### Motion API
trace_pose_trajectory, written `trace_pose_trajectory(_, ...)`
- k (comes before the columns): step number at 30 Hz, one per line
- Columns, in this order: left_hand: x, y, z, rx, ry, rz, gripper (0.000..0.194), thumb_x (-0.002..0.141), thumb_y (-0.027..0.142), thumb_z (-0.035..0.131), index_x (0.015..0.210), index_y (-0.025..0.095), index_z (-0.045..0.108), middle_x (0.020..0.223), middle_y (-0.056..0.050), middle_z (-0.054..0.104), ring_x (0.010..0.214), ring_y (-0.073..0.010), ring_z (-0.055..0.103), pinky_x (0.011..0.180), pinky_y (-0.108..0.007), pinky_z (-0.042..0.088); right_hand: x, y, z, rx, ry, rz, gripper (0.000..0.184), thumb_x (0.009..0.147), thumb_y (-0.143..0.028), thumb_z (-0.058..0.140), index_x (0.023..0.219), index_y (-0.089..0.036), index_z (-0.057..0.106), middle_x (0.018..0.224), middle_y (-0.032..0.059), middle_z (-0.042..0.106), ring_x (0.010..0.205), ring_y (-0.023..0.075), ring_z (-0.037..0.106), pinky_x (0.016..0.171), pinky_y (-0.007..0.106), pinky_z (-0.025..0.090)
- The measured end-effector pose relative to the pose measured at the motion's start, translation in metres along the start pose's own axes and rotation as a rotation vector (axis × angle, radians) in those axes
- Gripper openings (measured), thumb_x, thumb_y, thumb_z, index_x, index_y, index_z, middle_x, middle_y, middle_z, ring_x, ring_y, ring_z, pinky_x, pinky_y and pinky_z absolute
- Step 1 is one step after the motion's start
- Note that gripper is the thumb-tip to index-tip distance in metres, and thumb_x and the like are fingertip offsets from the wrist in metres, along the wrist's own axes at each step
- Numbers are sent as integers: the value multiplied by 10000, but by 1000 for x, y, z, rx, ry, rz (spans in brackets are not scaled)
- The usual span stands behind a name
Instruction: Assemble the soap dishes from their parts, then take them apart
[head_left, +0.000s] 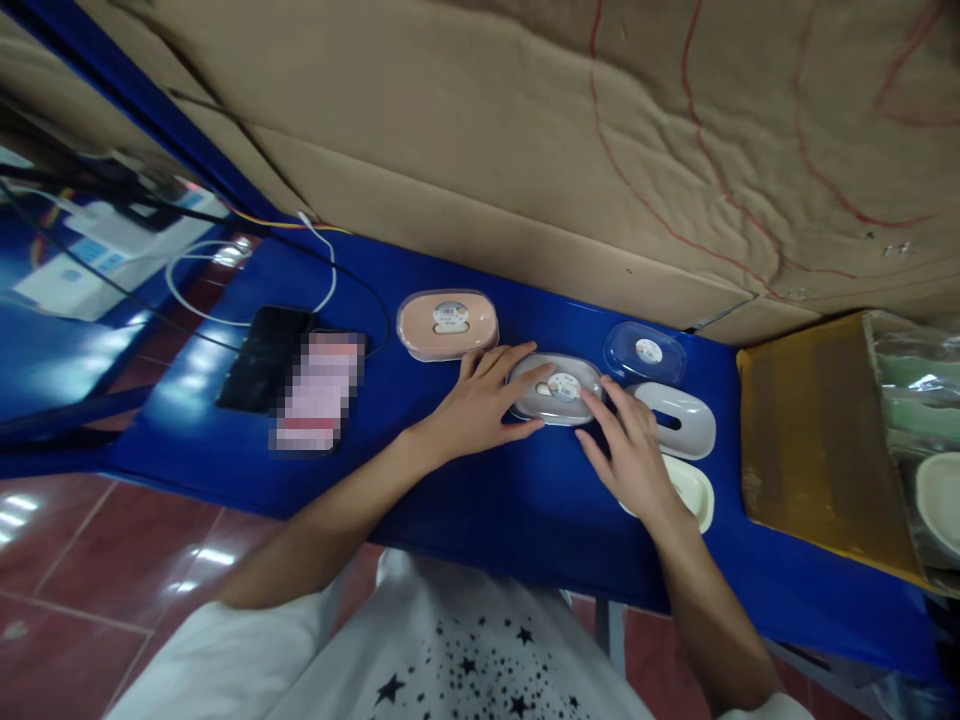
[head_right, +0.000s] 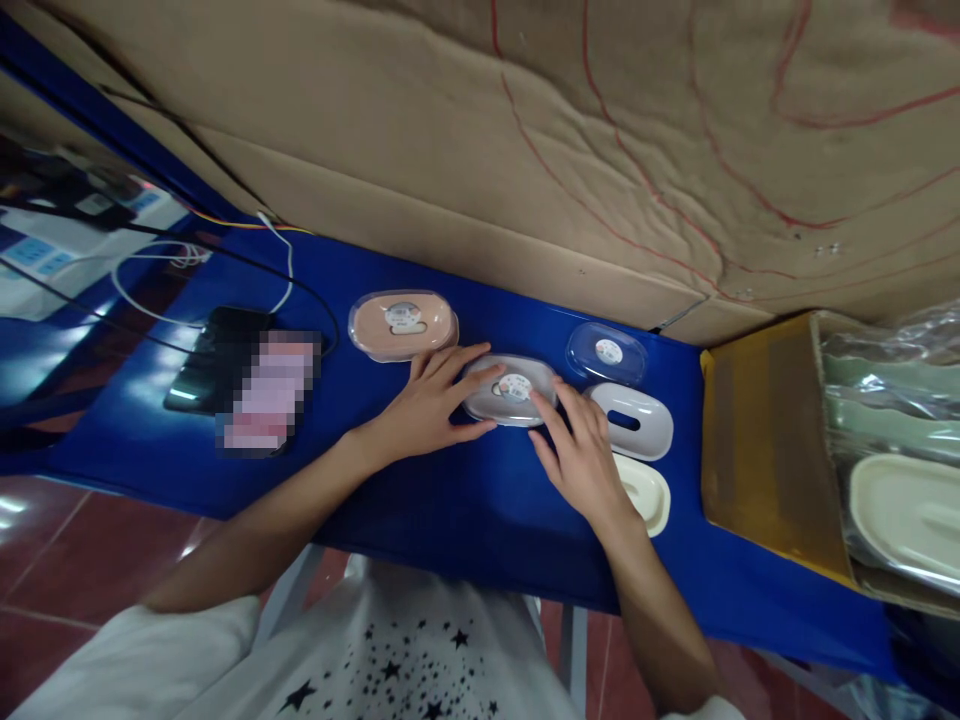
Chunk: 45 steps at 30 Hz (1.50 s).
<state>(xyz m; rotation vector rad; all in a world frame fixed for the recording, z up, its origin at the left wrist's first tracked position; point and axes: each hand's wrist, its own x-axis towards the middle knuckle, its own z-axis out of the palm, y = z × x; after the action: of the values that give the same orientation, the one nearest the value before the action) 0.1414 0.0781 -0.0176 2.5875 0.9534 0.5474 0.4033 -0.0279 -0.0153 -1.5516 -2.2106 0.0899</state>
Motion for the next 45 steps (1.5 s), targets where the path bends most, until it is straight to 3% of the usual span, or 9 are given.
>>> trace_pose_trajectory(4,0,3,-5,156,86,-26,656,1017,464,704,1614,272,511,1763,-248,293,1580,-470,380,1224,-719,281,-1,0,1,-25,1,-2,721,1084,-302,582,1725,-327,252,1680,205,450,1467,403,551,1151,642,481)
trace_pose_trajectory(9,2,-8,-4,279,196,-91,672,1010,542,702,1618,339,502,1744,-219,362,1595,-468,372,1246,-785,154,-1,-1,-1,-39,25,-34,659,1083,-291,580,1693,-307,333,1663,211,473,1446,397,567,1141,629,479)
trace_pose_trajectory(13,15,-33,-2,313,157,-87,709,1011,609,674,1632,317,496,1684,-238,454,1576,-490,394,1225,-815,169,-1,-2,-6,-42,45,-31,598,1083,-289,583,1654,-279,404,1648,209,493,1447,382,565,1144,604,477)
trace_pose_trajectory(19,51,-52,-11,322,82,-172,689,1048,583,618,1657,301,465,1736,-234,365,1622,-481,302,1243,-819,91,-2,14,-26,-41,138,58,518,1088,-335,581,1597,-297,490,1617,166,548,1415,351,597,1148,558,476)
trace_pose_trajectory(26,34,-5,2,327,135,-27,565,1089,369,565,1633,238,485,1729,-228,383,1610,-417,361,1282,-741,131,-13,45,-52,-99,171,231,347,1115,-394,515,1376,-235,679,1324,125,766,1229,329,704,1012,499,523)
trace_pose_trajectory(32,11,50,13,211,-53,393,468,1127,398,521,1578,279,549,1672,-145,503,1517,-336,498,1285,-655,261,-16,44,-50,-43,-17,237,259,1097,-367,533,1183,-242,743,1201,96,816,1116,311,753,972,473,539)
trace_pose_trajectory(38,-3,103,36,77,-210,621,472,1099,468,589,1537,293,573,1662,-78,526,1563,-290,450,1311,-583,296,-13,46,-55,-38,8,245,281,1088,-358,509,1183,-230,740,1186,115,809,1082,316,747,940,470,536)
trace_pose_trajectory(41,-7,109,40,101,-223,603,385,1104,387,596,1474,284,621,1618,-72,572,1540,-274,473,1311,-557,296,-9,45,-53,-42,21,223,285,1085,-340,496,1152,-219,745,1147,119,810,1056,326,743,915,472,526)
trace_pose_trajectory(45,-12,86,36,117,-217,597,370,1092,430,616,1418,258,653,1544,-109,625,1453,-305,547,1270,-613,307,-6,37,-43,-25,10,139,275,1089,-327,499,1120,-226,753,1159,95,812,1083,298,741,954,449,519)
